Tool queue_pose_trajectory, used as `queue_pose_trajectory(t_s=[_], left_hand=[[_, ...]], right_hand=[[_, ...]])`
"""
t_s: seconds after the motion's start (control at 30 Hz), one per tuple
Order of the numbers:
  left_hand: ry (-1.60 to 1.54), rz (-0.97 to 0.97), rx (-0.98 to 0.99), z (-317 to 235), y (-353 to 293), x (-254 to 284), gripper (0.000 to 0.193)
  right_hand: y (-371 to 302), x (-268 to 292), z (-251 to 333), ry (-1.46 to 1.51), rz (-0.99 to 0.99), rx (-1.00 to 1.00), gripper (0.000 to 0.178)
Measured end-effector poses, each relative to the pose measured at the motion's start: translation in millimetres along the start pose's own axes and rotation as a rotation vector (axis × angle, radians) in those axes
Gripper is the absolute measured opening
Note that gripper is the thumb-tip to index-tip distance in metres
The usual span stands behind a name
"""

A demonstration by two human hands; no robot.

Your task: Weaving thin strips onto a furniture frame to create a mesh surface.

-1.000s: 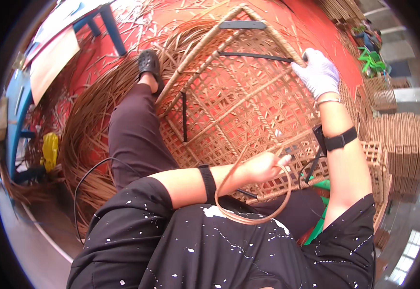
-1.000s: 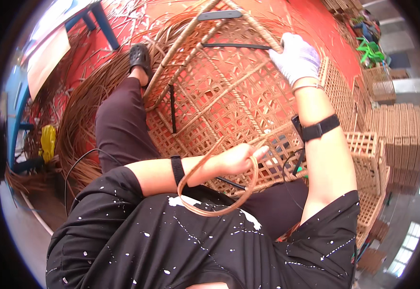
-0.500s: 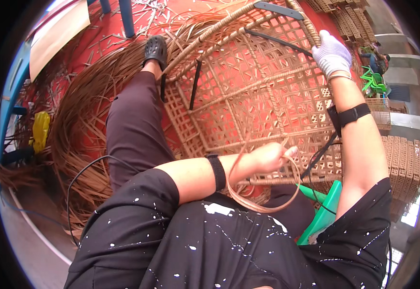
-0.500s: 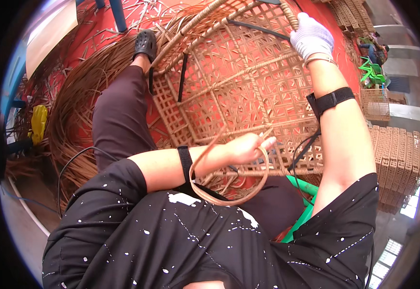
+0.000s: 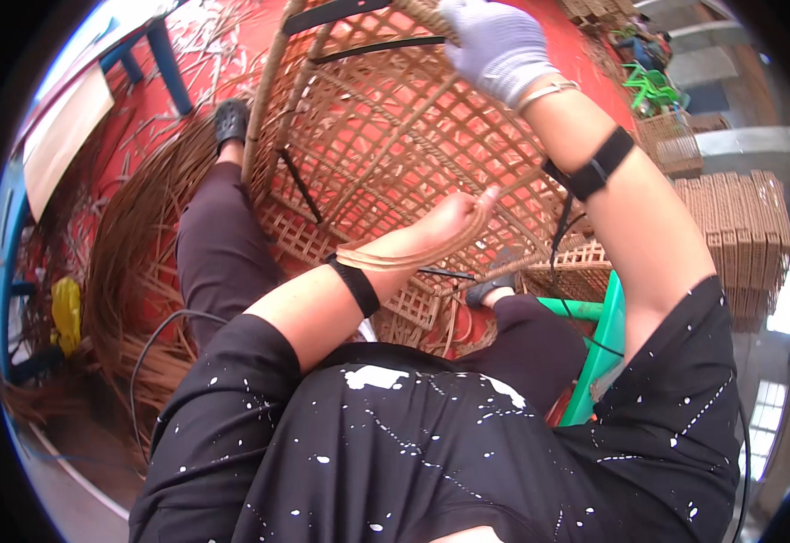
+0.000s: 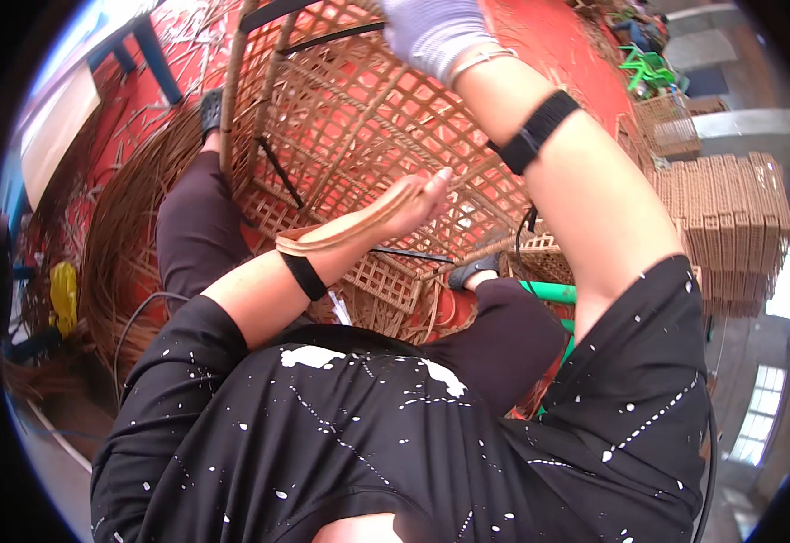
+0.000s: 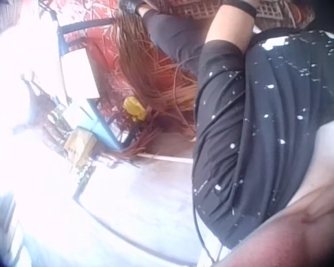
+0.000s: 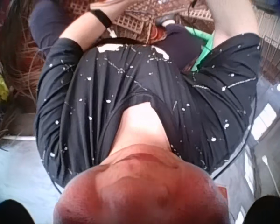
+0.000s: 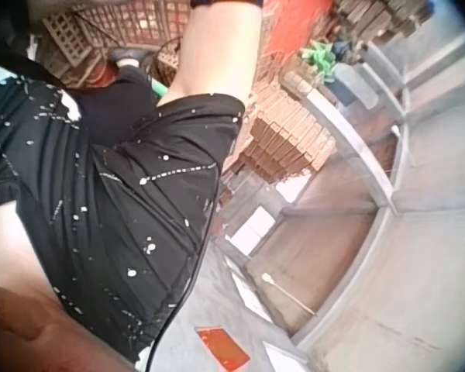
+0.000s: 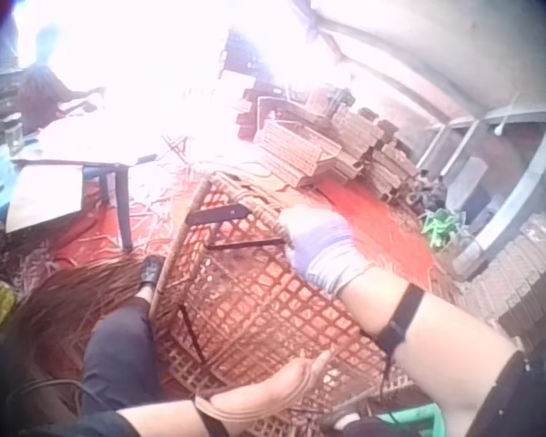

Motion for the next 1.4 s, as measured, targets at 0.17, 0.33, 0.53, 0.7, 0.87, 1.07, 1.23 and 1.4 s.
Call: queue_pose_trajectory(t_s=[0.17,0.33,0.53,0.7,0.87,1.07,1.23,1.4], left_hand=[[0.149,-0.032,-0.226,-49,13,10,0.068],[0.071,0.021,-0.075,-19,15,2,0.065],[0.036,-0.002,-0.027,24,-9,21,0.064],[0.136,0.027,-0.052,24,-8,23,0.063],[0.229,0.125,0.028,29,-21,10,0.064],[0.377,0.134,-0.005,10,-11,-8,0.063],[0.568,0.126,-0.079,0,3,-11,0.063],[0.530,0.136,-0.155,6,14,-11,0.063]], right_hand=[[19,12,-10,-0.033,0.201,-0.083,0.016],[7,20,28,-0.184,0.047,0.000,0.019],[-41,42,61,0.012,-0.033,-0.050,0.035],[-140,108,47,0.041,0.029,-0.254,0.057],[-274,165,-2,-0.371,0.245,-0.705,0.066],[-311,157,-40,-0.442,0.256,-0.578,0.056],[-296,156,-52,-0.561,0.215,-0.470,0.064],[-295,172,-37,-0.480,-0.080,-0.414,0.031]])
Point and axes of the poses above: each hand's wrist, its own y-axis towards the middle knuckle, its own x-axis out of the back of the hand, z = x × y, the point moved 7 cm from there along y, towards the middle knuckle, and after that the axes turned 2 degrees about -z, right-handed, at the moved point
